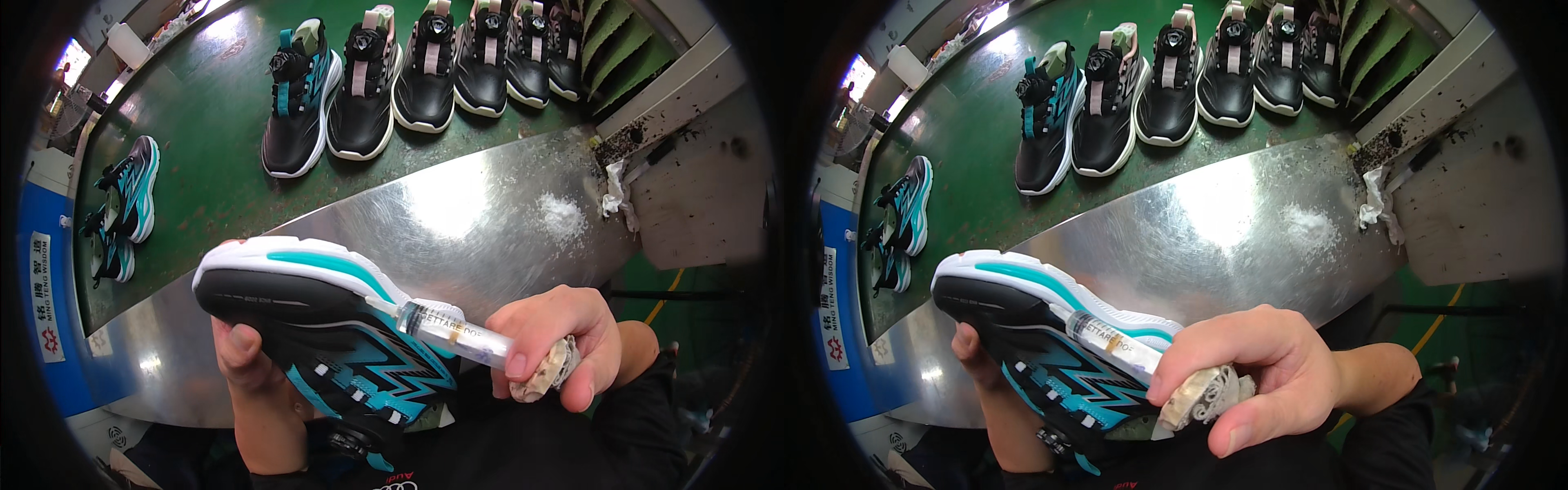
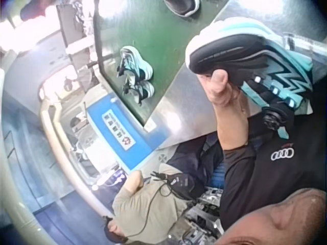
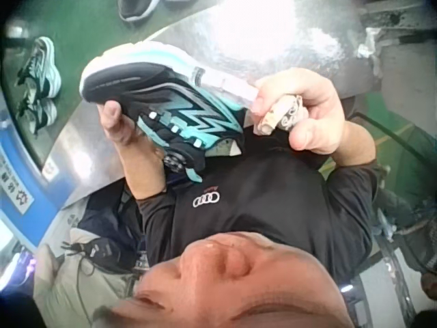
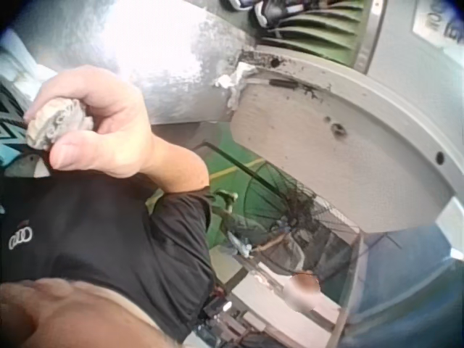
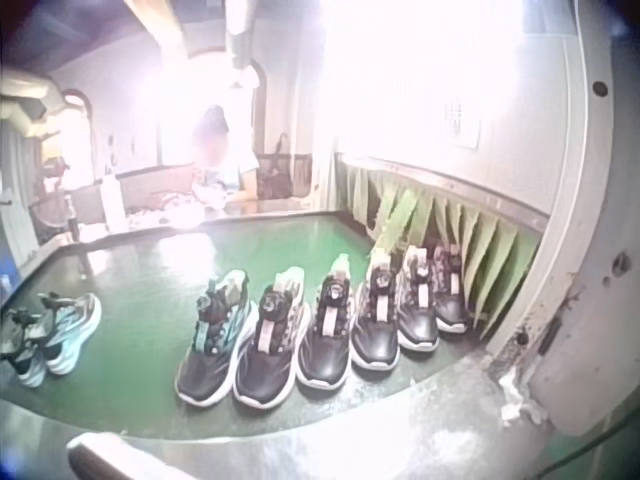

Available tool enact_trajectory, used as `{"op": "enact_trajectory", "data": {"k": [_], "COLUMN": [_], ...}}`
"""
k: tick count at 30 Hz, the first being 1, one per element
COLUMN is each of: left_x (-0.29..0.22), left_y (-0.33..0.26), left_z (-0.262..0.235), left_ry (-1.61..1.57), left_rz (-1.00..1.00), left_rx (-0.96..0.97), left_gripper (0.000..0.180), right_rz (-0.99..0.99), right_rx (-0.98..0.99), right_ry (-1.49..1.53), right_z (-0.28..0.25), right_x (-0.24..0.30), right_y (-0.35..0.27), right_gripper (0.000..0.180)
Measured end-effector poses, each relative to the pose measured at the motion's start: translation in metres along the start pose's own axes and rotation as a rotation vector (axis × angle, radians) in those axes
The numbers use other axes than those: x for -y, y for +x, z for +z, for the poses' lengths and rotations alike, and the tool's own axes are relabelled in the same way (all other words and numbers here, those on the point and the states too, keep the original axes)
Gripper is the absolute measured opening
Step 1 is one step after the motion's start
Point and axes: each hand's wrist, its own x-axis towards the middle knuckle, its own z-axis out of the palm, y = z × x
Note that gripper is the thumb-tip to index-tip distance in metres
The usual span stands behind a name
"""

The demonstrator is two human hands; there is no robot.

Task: The person uses a syringe to apply adhesive along the seams of several shoes on a conveyor belt, then refills the syringe from a large plastic bottle and continues the application.

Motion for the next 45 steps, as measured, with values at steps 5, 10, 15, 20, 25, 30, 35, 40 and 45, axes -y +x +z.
{"op": "enact_trajectory", "data": {"k": [5, 10, 15, 20, 25, 30, 35, 40, 45], "left_x": [-0.001, 0.0, -0.001, 0.003, 0.005, 0.009, 0.003, -0.001, -0.002], "left_y": [0.004, 0.002, 0.003, 0.01, 0.012, 0.012, -0.007, -0.034, -0.07], "left_z": [-0.008, -0.035, -0.055, -0.056, -0.041, -0.026, -0.017, -0.018, -0.018], "left_ry": [0.057, -0.047, -0.052, 0.007, 0.028, 0.032, 0.064, 0.167, 0.246], "left_rz": [-0.049, 0.058, 0.033, 0.095, 0.01, -0.075, -0.176, -0.261, -0.338], "left_rx": [0.05, 0.048, -0.154, -0.07, -0.209, -0.418, -0.302, -0.306, -0.323], "left_gripper": [0.076, 0.07, 0.057, 0.056, 0.061, 0.066, 0.064, 0.064, 0.065], "right_rz": [0.028, 0.059, 0.055, 0.013, -0.017, -0.053, -0.031, 0.004, -0.092], "right_rx": [-0.016, -0.027, -0.079, -0.089, -0.084, -0.137, -0.145, -0.19, -0.204], "right_ry": [-0.011, -0.134, -0.206, -0.198, -0.137, -0.143, -0.154, -0.156, -0.293], "right_z": [-0.006, -0.009, -0.009, -0.011, -0.019, -0.025, -0.029, -0.026, -0.018], "right_x": [-0.009, -0.012, -0.015, -0.021, -0.027, -0.033, -0.039, -0.05, -0.061], "right_y": [-0.011, -0.03, -0.052, -0.065, -0.074, -0.08, -0.081, -0.076, -0.065], "right_gripper": [0.042, 0.038, 0.038, 0.038, 0.036, 0.036, 0.035, 0.03, 0.035]}}
